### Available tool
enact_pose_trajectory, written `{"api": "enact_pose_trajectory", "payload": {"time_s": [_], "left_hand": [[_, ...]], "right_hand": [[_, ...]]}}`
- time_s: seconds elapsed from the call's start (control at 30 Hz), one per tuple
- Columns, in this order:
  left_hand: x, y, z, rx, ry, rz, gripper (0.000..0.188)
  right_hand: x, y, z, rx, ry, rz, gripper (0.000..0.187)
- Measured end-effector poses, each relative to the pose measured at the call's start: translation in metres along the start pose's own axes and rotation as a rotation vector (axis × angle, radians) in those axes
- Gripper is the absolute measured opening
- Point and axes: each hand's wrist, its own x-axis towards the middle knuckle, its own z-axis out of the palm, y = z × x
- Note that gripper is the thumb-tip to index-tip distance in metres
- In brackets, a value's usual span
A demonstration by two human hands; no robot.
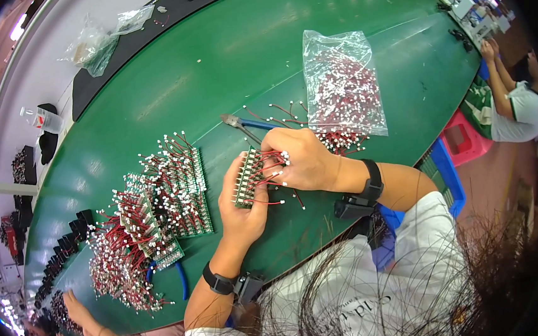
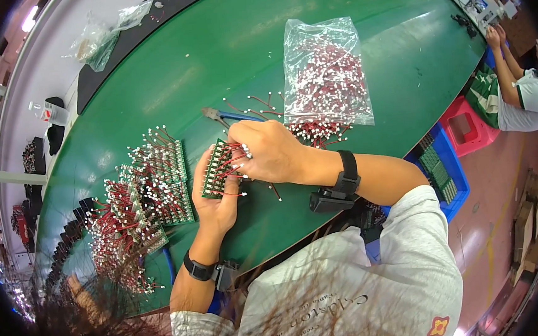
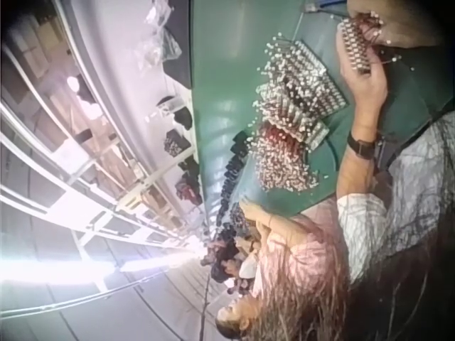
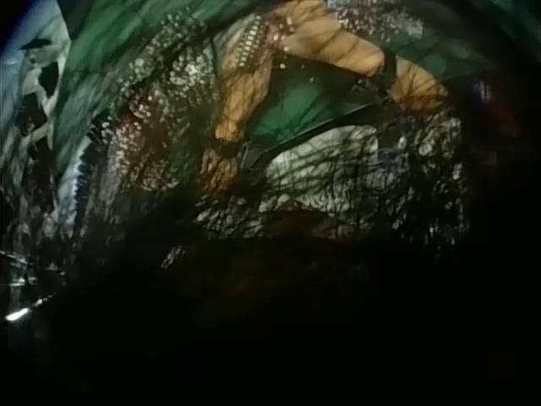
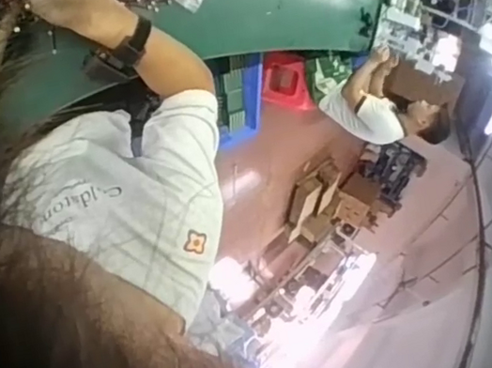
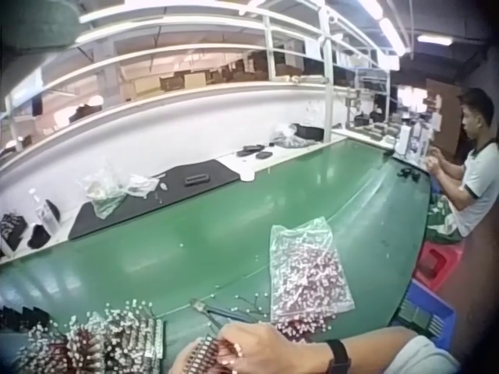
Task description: The person assembles circuit boards by inserting wires into connectors by hand and trimming the excess wire with shears. They then set the completed circuit board aside on the table.
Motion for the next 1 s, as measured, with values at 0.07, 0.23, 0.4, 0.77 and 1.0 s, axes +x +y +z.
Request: {"api": "enact_pose_trajectory", "payload": {"time_s": [0.07, 0.23, 0.4, 0.77, 1.0], "left_hand": [[0.0, 0.0001, -0.0014, -0.011, -0.027, -0.013, 0.055], [0.0002, 0.0034, -0.0006, -0.094, -0.021, -0.076, 0.056], [0.0009, 0.0053, 0.0014, -0.077, -0.017, -0.048, 0.056], [-0.0013, 0.0044, 0.0014, -0.045, -0.022, -0.064, 0.057], [0.0009, 0.0045, 0.0014, -0.013, -0.004, -0.01, 0.053]], "right_hand": [[0.0011, -0.0008, -0.0003, -0.014, 0.009, -0.013, 0.023], [0.0022, -0.0038, -0.0022, -0.114, 0.007, -0.092, 0.024], [0.0007, -0.0021, -0.0026, -0.145, -0.008, -0.118, 0.026], [0.0011, -0.0029, -0.0034, -0.171, 0.009, -0.142, 0.025], [0.0015, -0.002, -0.0033, -0.175, 0.008, -0.141, 0.023]]}}
